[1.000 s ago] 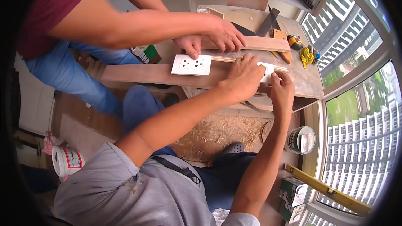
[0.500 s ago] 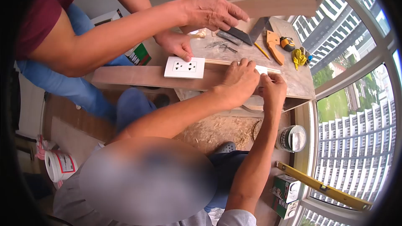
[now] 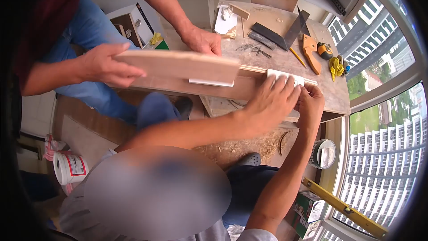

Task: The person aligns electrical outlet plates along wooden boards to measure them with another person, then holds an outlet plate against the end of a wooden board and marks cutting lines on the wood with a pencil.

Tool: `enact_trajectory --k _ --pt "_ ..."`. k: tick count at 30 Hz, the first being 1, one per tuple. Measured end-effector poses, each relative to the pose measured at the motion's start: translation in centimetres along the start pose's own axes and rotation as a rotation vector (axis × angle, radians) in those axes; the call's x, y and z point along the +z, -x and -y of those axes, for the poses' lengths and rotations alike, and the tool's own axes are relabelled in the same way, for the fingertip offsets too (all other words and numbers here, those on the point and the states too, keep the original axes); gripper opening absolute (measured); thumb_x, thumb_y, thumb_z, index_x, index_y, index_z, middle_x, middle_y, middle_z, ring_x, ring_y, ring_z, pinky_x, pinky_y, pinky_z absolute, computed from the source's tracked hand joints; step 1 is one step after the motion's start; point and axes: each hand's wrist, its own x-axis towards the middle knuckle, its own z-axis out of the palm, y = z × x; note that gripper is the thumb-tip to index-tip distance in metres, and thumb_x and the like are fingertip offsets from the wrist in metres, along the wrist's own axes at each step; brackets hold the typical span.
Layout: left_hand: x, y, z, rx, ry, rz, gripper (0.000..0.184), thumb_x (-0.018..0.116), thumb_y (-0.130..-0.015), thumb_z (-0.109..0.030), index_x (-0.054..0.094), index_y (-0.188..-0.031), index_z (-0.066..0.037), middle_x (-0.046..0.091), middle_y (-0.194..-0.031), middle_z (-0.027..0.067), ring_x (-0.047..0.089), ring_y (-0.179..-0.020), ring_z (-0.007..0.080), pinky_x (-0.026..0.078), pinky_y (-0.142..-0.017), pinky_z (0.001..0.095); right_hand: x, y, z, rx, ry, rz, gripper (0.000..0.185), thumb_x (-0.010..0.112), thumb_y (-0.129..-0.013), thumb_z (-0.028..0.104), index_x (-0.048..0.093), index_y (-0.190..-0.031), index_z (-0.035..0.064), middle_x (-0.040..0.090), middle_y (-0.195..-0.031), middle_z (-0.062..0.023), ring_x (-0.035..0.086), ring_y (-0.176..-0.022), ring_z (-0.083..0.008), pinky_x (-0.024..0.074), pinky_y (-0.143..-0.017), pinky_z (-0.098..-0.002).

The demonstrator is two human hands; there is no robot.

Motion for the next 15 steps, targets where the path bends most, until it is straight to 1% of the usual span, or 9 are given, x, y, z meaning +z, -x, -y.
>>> enact_trajectory --k 1,2,4,5,7,8,10,11,15 --pt "-1.6 1.2 -0.5 -0.001 0.205 0.152 0.046 0.060 -0.087 -0.016 0.055 -0.127 0.008 0.054 -0.126 0.0242 0.056 -0.113 0.0316 0.043 -0.099 0.0435 -0.5 -0.6 -0.6 -0.034 0.057 0.029 0.022 0.069 -0.092 0.018 0.065 -0.102 -0.0011 0.064 -0.078 -0.0045 0.060 -0.057 -0.0112 0.0499 -0.051 -0.0237" --pt "-2.7 2.7 -0.9 0.002 0.203 0.158 0.046 0.060 -0.087 -0.016 0.055 -0.127 0.008 0.054 -0.126 0.0242 0.056 -0.113 0.0316 0.043 -0.099 0.0435 -0.4 -0.5 -0.5 -0.029 0.052 0.029 0.022 0.069 -0.092 0.018 0.065 -0.102 -0.0011 0.064 -0.078 -0.0045 0.060 -0.057 -0.0112 0.0499 -0.051 -0.0237" --pt "-4.4 6.0 -1.3 0.051 0.456 0.200 0.050 0.066 -0.084 -0.018 0.055 -0.128 0.005 0.054 -0.127 0.0221 0.055 -0.116 0.0330 0.046 -0.099 0.0428 -0.1 0.2 0.5 0.060 0.062 0.009 0.021 0.069 -0.092 0.018 0.066 -0.103 0.0000 0.064 -0.078 -0.0041 0.060 -0.057 -0.0111 0.0497 -0.051 -0.0239" --pt "-5.0 7.5 -1.3 0.058 0.457 0.220 0.050 0.066 -0.084 -0.018 0.055 -0.128 0.005 0.054 -0.127 0.0221 0.055 -0.116 0.0330 0.046 -0.099 0.0428 0.1 0.4 0.6 0.060 0.092 -0.010 0.021 0.069 -0.092 0.019 0.066 -0.103 0.0009 0.064 -0.078 -0.0039 0.059 -0.057 -0.0111 0.0499 -0.052 -0.0241" --pt "-5.7 10.2 -0.9 0.029 0.612 0.281 0.051 0.072 -0.082 -0.019 0.058 -0.126 0.001 0.054 -0.126 0.0194 0.056 -0.115 0.0329 0.049 -0.096 0.0416 0.0 0.3 0.4 0.042 0.097 -0.002 0.022 0.069 -0.092 0.019 0.066 -0.102 0.0000 0.064 -0.077 -0.0040 0.059 -0.057 -0.0110 0.0492 -0.052 -0.0233" --pt "-5.9 11.4 -0.6 0.035 0.617 0.297 0.051 0.072 -0.082 -0.019 0.058 -0.126 0.001 0.054 -0.126 0.0194 0.056 -0.115 0.0329 0.049 -0.096 0.0416 -0.1 0.3 0.3 0.027 0.105 0.006 0.022 0.068 -0.093 0.019 0.066 -0.102 -0.0003 0.064 -0.076 -0.0041 0.059 -0.057 -0.0110 0.0488 -0.052 -0.0230" --pt "-6.1 13.3 0.2 -0.060 0.664 0.382 0.048 0.074 -0.082 -0.019 0.060 -0.125 -0.003 0.055 -0.125 0.0167 0.058 -0.111 0.0320 0.050 -0.094 0.0420 0.2 0.5 0.6 0.033 0.117 -0.010 0.022 0.068 -0.093 0.020 0.067 -0.102 -0.0002 0.064 -0.077 -0.0042 0.059 -0.057 -0.0108 0.0487 -0.052 -0.0229" --pt "-6.1 13.8 0.7 -0.077 0.648 0.337 0.044 0.074 -0.084 -0.020 0.062 -0.123 -0.003 0.056 -0.123 0.0157 0.060 -0.107 0.0310 0.052 -0.091 0.0412 0.2 0.7 0.7 0.027 0.135 -0.019 0.022 0.067 -0.093 0.020 0.067 -0.102 -0.0001 0.065 -0.077 -0.0044 0.059 -0.058 -0.0107 0.0486 -0.052 -0.0228" --pt "-5.4 15.8 2.4 -0.098 0.556 0.299 0.042 0.074 -0.084 -0.019 0.064 -0.121 -0.003 0.058 -0.121 0.0138 0.063 -0.100 0.0292 0.053 -0.086 0.0390 0.1 0.8 0.8 0.061 0.151 -0.013 0.023 0.067 -0.094 0.023 0.068 -0.102 0.0012 0.066 -0.080 -0.0041 0.059 -0.061 -0.0099 0.0501 -0.055 -0.0242"
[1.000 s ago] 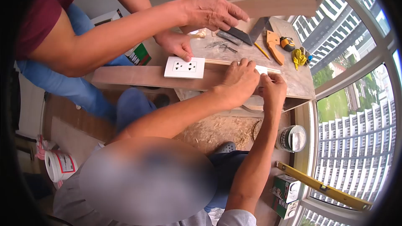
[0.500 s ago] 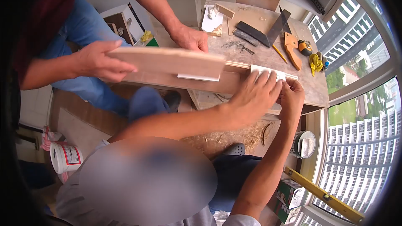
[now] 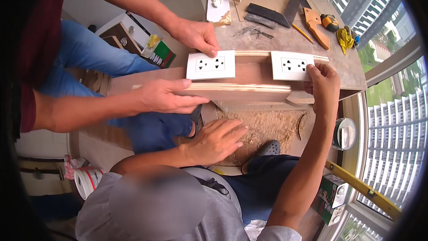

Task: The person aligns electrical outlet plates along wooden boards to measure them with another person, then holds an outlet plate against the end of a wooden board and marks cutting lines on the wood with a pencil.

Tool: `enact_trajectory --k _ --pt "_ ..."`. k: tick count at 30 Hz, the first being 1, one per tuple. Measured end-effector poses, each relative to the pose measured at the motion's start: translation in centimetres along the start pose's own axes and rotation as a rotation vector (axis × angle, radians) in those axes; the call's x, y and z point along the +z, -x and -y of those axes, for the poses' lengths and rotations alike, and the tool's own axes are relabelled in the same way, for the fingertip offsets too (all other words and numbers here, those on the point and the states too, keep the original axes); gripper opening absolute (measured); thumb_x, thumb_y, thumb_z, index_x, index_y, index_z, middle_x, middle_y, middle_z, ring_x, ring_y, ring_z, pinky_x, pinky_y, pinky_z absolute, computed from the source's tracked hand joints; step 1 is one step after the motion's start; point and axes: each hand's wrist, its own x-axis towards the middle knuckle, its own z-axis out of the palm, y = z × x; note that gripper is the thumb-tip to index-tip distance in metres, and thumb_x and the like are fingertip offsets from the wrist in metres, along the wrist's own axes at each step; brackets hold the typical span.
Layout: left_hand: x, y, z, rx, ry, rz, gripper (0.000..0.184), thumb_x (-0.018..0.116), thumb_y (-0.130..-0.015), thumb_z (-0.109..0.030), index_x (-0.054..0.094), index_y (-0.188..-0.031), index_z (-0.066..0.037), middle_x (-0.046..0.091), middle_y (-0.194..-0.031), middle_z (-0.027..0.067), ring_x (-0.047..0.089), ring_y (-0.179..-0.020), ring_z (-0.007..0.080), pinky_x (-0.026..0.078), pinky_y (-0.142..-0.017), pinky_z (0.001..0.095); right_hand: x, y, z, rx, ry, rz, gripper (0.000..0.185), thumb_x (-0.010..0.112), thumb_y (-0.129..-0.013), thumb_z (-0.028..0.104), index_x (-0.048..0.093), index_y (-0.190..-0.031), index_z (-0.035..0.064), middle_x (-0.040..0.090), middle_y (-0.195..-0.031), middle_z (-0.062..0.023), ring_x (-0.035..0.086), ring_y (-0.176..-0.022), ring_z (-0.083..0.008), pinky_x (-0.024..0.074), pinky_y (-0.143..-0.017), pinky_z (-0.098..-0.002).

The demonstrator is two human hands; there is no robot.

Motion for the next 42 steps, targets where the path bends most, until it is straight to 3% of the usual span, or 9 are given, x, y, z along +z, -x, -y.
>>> enact_trajectory --k 8,14,25,27,31,32,35,38,42 --pt "1.3 2.1 2.4 0.094 0.030 -0.009 0.042 0.075 -0.082 -0.015 0.065 -0.121 -0.003 0.061 -0.117 0.0142 0.065 -0.095 0.0300 0.053 -0.083 0.0393 -3.0 -1.6 -0.2 -0.014 -0.179 -0.046 0.024 0.070 -0.093 0.022 0.070 -0.104 0.0012 0.065 -0.079 -0.0022 0.055 -0.060 -0.0088 0.0493 -0.060 -0.0229" --pt "3.5 2.8 3.8 0.086 0.028 0.037 0.040 0.073 -0.083 -0.013 0.064 -0.120 -0.003 0.059 -0.117 0.0135 0.064 -0.094 0.0290 0.054 -0.082 0.0393 -7.2 -1.2 0.7 -0.093 -0.294 -0.339 0.024 0.070 -0.095 0.022 0.068 -0.109 0.0022 0.066 -0.086 -0.0025 0.060 -0.067 -0.0103 0.0531 -0.064 -0.0243" --pt "3.9 3.5 4.6 0.001 -0.030 0.005 0.038 0.073 -0.084 -0.013 0.065 -0.120 -0.003 0.060 -0.115 0.0159 0.064 -0.098 0.0307 0.053 -0.085 0.0377 -8.7 -0.4 -0.4 -0.081 -0.313 -0.331 0.027 0.069 -0.095 0.023 0.066 -0.111 0.0011 0.066 -0.090 -0.0039 0.063 -0.072 -0.0119 0.0544 -0.067 -0.0246" --pt "3.7 3.6 4.7 -0.185 0.089 -0.123 0.033 0.069 -0.091 -0.016 0.063 -0.120 -0.002 0.062 -0.112 0.0138 0.064 -0.099 0.0280 0.053 -0.084 0.0374 -8.5 -0.3 -0.5 -0.127 -0.437 -0.323 0.029 0.069 -0.095 0.022 0.064 -0.113 0.0004 0.065 -0.090 -0.0047 0.063 -0.071 -0.0139 0.0546 -0.067 -0.0252" --pt "4.4 6.0 6.7 -1.052 1.006 -0.420 0.024 0.064 -0.096 -0.013 0.062 -0.119 -0.008 0.066 -0.112 0.0081 0.065 -0.100 0.0213 0.054 -0.088 0.0359 -7.1 -1.2 -1.4 -0.043 -0.800 -0.337 0.025 0.069 -0.095 0.015 0.060 -0.114 0.0002 0.064 -0.089 -0.0063 0.062 -0.069 -0.0164 0.0563 -0.066 -0.0290" --pt "4.4 7.0 7.4 -1.040 1.017 -0.411 0.024 0.064 -0.096 -0.013 0.062 -0.119 -0.008 0.066 -0.112 0.0081 0.065 -0.100 0.0213 0.054 -0.088 0.0359 -6.6 -1.6 -2.1 -0.073 -0.830 -0.355 0.023 0.068 -0.096 0.015 0.061 -0.112 0.0000 0.064 -0.090 -0.0068 0.063 -0.069 -0.0163 0.0567 -0.065 -0.0296" --pt "3.9 11.1 10.8 -0.936 1.758 -0.702 0.030 0.050 -0.103 -0.027 0.058 -0.122 -0.005 0.065 -0.115 0.0110 0.063 -0.107 0.0238 0.051 -0.095 0.0395 -5.2 -2.4 -3.7 -0.166 -0.756 -0.466 0.018 0.065 -0.097 0.011 0.062 -0.109 -0.0019 0.067 -0.096 -0.0097 0.064 -0.069 -0.0147 0.0574 -0.065 -0.0270" --pt "0.4 10.5 10.9 -0.899 1.927 -0.893 0.039 0.047 -0.102 -0.033 0.056 -0.127 -0.004 0.063 -0.123 0.0133 0.059 -0.114 0.0254 0.047 -0.101 0.0430 -3.6 -2.9 -5.0 -0.222 -0.797 -0.515 0.018 0.061 -0.099 0.011 0.061 -0.111 -0.0026 0.067 -0.097 -0.0098 0.065 -0.071 -0.0146 0.0572 -0.065 -0.0252" --pt "-2.2 9.0 12.6 -0.576 2.050 -0.944 0.058 0.049 -0.100 -0.046 0.049 -0.136 -0.001 0.053 -0.139 0.0165 0.048 -0.131 0.0290 0.038 -0.111 0.0487 -1.2 -4.2 -6.2 -0.348 -0.848 -0.555 0.020 0.058 -0.101 0.012 0.058 -0.115 -0.0023 0.068 -0.100 -0.0118 0.067 -0.073 -0.0167 0.0583 -0.066 -0.0286"
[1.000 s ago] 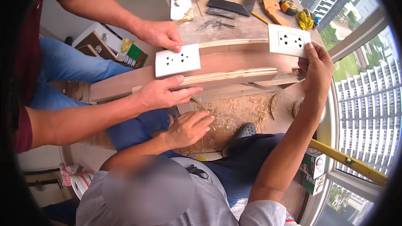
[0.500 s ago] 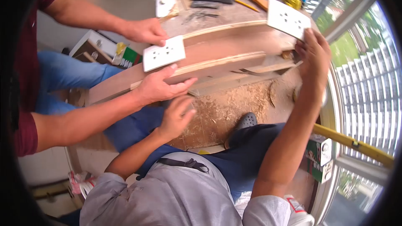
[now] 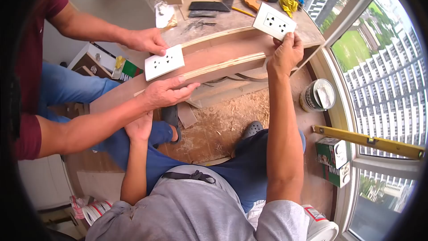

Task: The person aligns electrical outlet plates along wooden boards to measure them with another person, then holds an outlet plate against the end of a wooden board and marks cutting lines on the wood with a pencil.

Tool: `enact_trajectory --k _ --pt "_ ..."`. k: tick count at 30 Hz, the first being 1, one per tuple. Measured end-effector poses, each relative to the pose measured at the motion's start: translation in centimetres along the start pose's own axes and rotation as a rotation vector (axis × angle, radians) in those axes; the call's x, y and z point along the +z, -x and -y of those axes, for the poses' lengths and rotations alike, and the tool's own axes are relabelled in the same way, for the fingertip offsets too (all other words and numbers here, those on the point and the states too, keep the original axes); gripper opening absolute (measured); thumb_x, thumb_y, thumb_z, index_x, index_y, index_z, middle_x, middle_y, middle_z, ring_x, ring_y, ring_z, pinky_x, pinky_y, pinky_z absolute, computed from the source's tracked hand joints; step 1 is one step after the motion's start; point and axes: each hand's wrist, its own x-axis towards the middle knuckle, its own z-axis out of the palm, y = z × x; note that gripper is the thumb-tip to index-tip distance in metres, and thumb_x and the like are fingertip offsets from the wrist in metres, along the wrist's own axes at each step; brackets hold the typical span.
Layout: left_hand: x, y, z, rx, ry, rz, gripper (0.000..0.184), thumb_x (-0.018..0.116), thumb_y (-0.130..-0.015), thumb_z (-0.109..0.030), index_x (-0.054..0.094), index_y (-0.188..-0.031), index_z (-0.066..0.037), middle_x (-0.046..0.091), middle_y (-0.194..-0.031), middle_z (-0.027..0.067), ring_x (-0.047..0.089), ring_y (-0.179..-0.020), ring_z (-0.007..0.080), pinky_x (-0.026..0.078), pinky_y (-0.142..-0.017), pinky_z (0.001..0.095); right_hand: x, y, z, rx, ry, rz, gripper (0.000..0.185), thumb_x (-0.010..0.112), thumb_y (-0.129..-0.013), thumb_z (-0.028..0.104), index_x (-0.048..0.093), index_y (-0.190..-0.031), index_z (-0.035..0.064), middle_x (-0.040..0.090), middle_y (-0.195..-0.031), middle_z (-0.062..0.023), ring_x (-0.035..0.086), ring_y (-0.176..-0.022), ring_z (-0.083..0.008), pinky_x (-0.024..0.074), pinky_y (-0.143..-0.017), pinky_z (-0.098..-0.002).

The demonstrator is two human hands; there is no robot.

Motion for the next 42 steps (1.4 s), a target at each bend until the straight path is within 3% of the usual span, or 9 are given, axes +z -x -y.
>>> enact_trajectory --k 1,6,10,13,22,29,38,40,42 --pt "0.2 -0.4 -0.5 0.008 -0.014 -0.020 0.066 0.048 -0.100 -0.053 0.047 -0.139 -0.001 0.050 -0.143 0.0164 0.043 -0.136 0.0290 0.033 -0.114 0.0513 0.2 0.0 -0.2 -0.073 0.028 0.003 0.021 0.057 -0.101 0.013 0.056 -0.116 -0.0014 0.068 -0.101 -0.0132 0.067 -0.073 -0.0184 0.0593 -0.068 -0.0322" --pt "0.9 -1.6 -1.3 -0.016 -0.184 -0.016 0.072 0.045 -0.102 -0.052 0.035 -0.147 0.003 0.042 -0.150 0.0199 0.038 -0.139 0.0339 0.028 -0.118 0.0500 1.1 -0.2 -0.2 -0.012 -0.020 -0.135 0.018 0.056 -0.101 0.013 0.055 -0.113 -0.0001 0.069 -0.096 -0.0120 0.066 -0.069 -0.0175 0.0602 -0.067 -0.0351" --pt "1.5 -1.2 -1.4 -0.021 -0.225 -0.031 0.075 0.045 -0.102 -0.053 0.030 -0.150 0.003 0.037 -0.153 0.0199 0.036 -0.141 0.0323 0.027 -0.119 0.0483 1.6 -0.4 -0.1 -0.024 -0.026 -0.119 0.018 0.053 -0.102 0.012 0.055 -0.113 -0.0022 0.069 -0.097 -0.0143 0.068 -0.070 -0.0181 0.0591 -0.060 -0.0312" --pt "2.0 -1.5 -1.5 0.040 -0.362 -0.020 0.066 0.049 -0.102 -0.051 0.039 -0.146 -0.002 0.048 -0.145 0.0142 0.045 -0.134 0.0271 0.034 -0.115 0.0436 2.1 -0.6 0.2 0.011 -0.046 -0.166 0.018 0.052 -0.102 0.012 0.055 -0.113 -0.0017 0.069 -0.095 -0.0140 0.067 -0.067 -0.0175 0.0589 -0.059 -0.0315" --pt "4.3 -3.2 -1.4 0.044 -0.452 0.037 0.063 0.050 -0.102 -0.047 0.041 -0.144 -0.001 0.051 -0.142 0.0158 0.049 -0.131 0.0274 0.036 -0.112 0.0426 2.7 -2.1 -0.9 0.037 -0.090 -0.135 0.016 0.057 -0.101 0.011 0.056 -0.113 0.0004 0.066 -0.089 -0.0098 0.059 -0.064 -0.0144 0.0608 -0.065 -0.0372" --pt "2.4 -5.4 -2.3 -0.100 -0.327 0.110 0.063 0.045 -0.104 -0.045 0.037 -0.148 0.000 0.045 -0.150 0.0162 0.044 -0.138 0.0291 0.034 -0.116 0.0441 2.1 -4.0 -1.9 0.099 -0.092 -0.111 0.015 0.055 -0.101 0.011 0.055 -0.112 0.0006 0.065 -0.087 -0.0092 0.058 -0.062 -0.0121 0.0598 -0.063 -0.0345" --pt "0.2 -5.5 -2.3 -0.006 -0.076 0.004 0.058 0.043 -0.106 -0.045 0.043 -0.141 0.001 0.050 -0.142 0.0185 0.043 -0.135 0.0297 0.033 -0.116 0.0447 2.0 -4.1 -2.3 0.153 -0.139 -0.151 0.013 0.055 -0.100 0.008 0.054 -0.111 0.0015 0.066 -0.089 -0.0082 0.059 -0.063 -0.0129 0.0606 -0.067 -0.0384" --pt "0.5 -5.3 -2.5 -0.158 0.065 0.190 0.054 0.041 -0.107 -0.044 0.048 -0.136 0.002 0.054 -0.138 0.0186 0.046 -0.133 0.0308 0.037 -0.114 0.0457 2.0 -4.0 -2.2 0.167 -0.139 -0.144 0.013 0.055 -0.100 0.007 0.054 -0.111 0.0011 0.066 -0.089 -0.0083 0.059 -0.063 -0.0131 0.0605 -0.067 -0.0385" --pt "1.8 -4.8 -2.3 -0.127 -0.054 0.142 0.053 0.042 -0.106 -0.043 0.049 -0.134 0.002 0.055 -0.136 0.0183 0.049 -0.131 0.0310 0.039 -0.113 0.0454 2.1 -4.0 -2.2 0.172 -0.124 -0.153 0.011 0.054 -0.100 0.007 0.054 -0.110 0.0010 0.066 -0.089 -0.0088 0.059 -0.062 -0.0133 0.0608 -0.067 -0.0390"
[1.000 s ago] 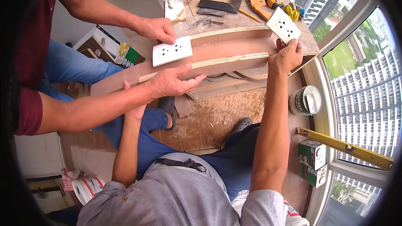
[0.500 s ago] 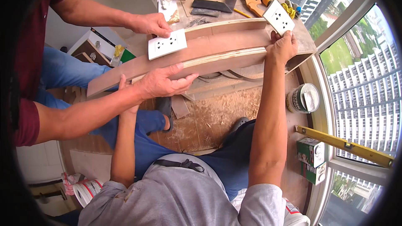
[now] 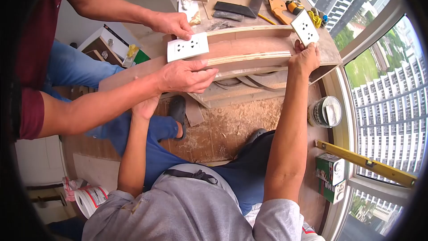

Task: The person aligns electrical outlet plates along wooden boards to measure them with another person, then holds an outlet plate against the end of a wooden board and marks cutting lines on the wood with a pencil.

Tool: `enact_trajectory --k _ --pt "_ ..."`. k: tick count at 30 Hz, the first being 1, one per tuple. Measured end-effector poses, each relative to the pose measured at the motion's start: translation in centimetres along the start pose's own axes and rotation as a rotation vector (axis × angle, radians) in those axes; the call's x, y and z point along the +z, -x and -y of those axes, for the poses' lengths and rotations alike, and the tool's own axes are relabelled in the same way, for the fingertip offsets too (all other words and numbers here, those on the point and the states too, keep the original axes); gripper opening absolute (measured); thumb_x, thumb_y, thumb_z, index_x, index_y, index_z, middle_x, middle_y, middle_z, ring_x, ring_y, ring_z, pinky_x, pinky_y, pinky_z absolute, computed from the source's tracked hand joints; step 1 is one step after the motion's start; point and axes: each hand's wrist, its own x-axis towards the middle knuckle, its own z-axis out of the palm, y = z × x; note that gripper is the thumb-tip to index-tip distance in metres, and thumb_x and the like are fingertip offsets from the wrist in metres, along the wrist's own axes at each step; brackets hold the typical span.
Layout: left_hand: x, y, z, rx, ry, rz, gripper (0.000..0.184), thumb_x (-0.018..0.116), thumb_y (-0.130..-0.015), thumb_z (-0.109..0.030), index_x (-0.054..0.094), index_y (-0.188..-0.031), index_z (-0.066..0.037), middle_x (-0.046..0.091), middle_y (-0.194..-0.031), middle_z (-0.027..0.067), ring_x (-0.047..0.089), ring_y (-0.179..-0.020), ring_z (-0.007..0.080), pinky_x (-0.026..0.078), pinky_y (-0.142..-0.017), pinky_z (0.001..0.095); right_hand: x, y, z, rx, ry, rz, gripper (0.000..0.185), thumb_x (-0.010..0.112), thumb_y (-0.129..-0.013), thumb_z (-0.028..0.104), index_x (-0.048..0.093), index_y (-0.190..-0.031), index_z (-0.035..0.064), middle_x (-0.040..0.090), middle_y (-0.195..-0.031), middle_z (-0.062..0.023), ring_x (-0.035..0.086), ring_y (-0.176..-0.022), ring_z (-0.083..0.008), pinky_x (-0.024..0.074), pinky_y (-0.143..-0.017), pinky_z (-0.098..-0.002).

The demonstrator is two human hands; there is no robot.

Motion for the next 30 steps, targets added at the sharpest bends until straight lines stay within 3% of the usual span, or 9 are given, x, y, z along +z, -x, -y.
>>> enact_trajectory --k 3,7,8,11,14,18,22,25,30 --pt "0.5 0.6 0.8 0.023 -0.170 -0.065 0.050 0.045 -0.105 -0.040 0.051 -0.132 0.002 0.058 -0.133 0.0178 0.055 -0.125 0.0307 0.044 -0.109 0.0447 -0.3 0.0 0.0 -0.007 0.002 0.006 0.010 0.053 -0.101 0.006 0.054 -0.109 0.0006 0.065 -0.088 -0.0090 0.059 -0.061 -0.0136 0.0613 -0.068 -0.0396" --pt "0.0 1.5 1.2 -0.009 -0.289 -0.177 0.044 0.047 -0.104 -0.033 0.052 -0.132 0.000 0.060 -0.131 0.0176 0.060 -0.118 0.0300 0.049 -0.104 0.0439 0.0 -0.2 0.4 0.038 0.010 0.000 0.020 0.051 -0.104 0.012 0.054 -0.117 -0.0023 0.065 -0.104 -0.0138 0.064 -0.081 -0.0220 0.0588 -0.084 -0.0445" --pt "-0.4 1.8 1.4 -0.004 -0.286 -0.176 0.044 0.047 -0.104 -0.033 0.052 -0.132 0.000 0.060 -0.131 0.0176 0.060 -0.118 0.0300 0.049 -0.104 0.0439 0.1 -0.1 0.5 0.040 -0.022 0.004 0.012 0.053 -0.101 0.008 0.055 -0.111 0.0003 0.063 -0.089 -0.0088 0.059 -0.067 -0.0151 0.0612 -0.075 -0.0430" --pt "-0.5 3.4 2.5 0.058 -0.469 -0.169 0.039 0.045 -0.103 -0.022 0.049 -0.135 0.000 0.061 -0.128 0.0167 0.060 -0.117 0.0301 0.048 -0.103 0.0436 -0.7 -0.8 0.4 0.065 -0.022 0.020 0.014 0.054 -0.101 0.008 0.055 -0.112 -0.0003 0.063 -0.091 -0.0091 0.058 -0.067 -0.0163 0.0608 -0.077 -0.0437" --pt "2.0 5.2 4.6 0.099 -0.926 -0.378 0.040 0.061 -0.097 -0.012 0.053 -0.134 -0.002 0.064 -0.120 0.0114 0.063 -0.105 0.0191 0.050 -0.093 0.0343 -0.3 -0.7 1.6 0.049 -0.045 0.019 0.015 0.054 -0.101 0.009 0.054 -0.113 -0.0007 0.062 -0.090 -0.0090 0.057 -0.067 -0.0181 0.0600 -0.078 -0.0444" --pt "0.7 7.2 7.5 0.283 -1.369 -0.212 0.043 0.066 -0.091 -0.001 0.056 -0.133 -0.002 0.065 -0.112 0.0085 0.063 -0.096 0.0122 0.052 -0.084 0.0279 -0.8 -1.0 2.7 0.039 0.015 0.114 0.014 0.058 -0.100 0.011 0.058 -0.109 -0.0005 0.062 -0.087 -0.0087 0.058 -0.067 -0.0188 0.0597 -0.079 -0.0421" --pt "5.4 8.5 8.5 0.387 -1.781 0.065 0.037 0.071 -0.086 -0.007 0.062 -0.122 -0.001 0.065 -0.105 0.0170 0.067 -0.091 0.0300 0.054 -0.080 0.0370 0.6 1.7 5.3 0.081 0.199 0.155 0.018 0.063 -0.098 0.013 0.059 -0.109 -0.0006 0.063 -0.087 -0.0073 0.059 -0.066 -0.0168 0.0595 -0.075 -0.0371" --pt "5.4 8.1 8.7 0.620 -1.905 0.147 0.032 0.073 -0.085 -0.004 0.066 -0.116 -0.001 0.067 -0.107 0.0140 0.067 -0.089 0.0220 0.053 -0.074 0.0326 1.6 3.8 6.8 0.093 0.324 0.154 0.022 0.066 -0.096 0.013 0.060 -0.111 -0.0017 0.064 -0.086 -0.0067 0.059 -0.065 -0.0150 0.0591 -0.073 -0.0340" --pt "5.0 6.5 6.8 0.660 -1.769 -0.168 0.028 0.074 -0.084 -0.005 0.066 -0.110 -0.001 0.066 -0.105 0.0144 0.066 -0.088 0.0288 0.053 -0.078 0.0368 1.0 3.9 7.1 -0.011 0.361 0.383 0.018 0.071 -0.092 0.013 0.067 -0.103 -0.0006 0.063 -0.079 -0.0009 0.053 -0.062 -0.0071 0.0477 -0.061 -0.0205"
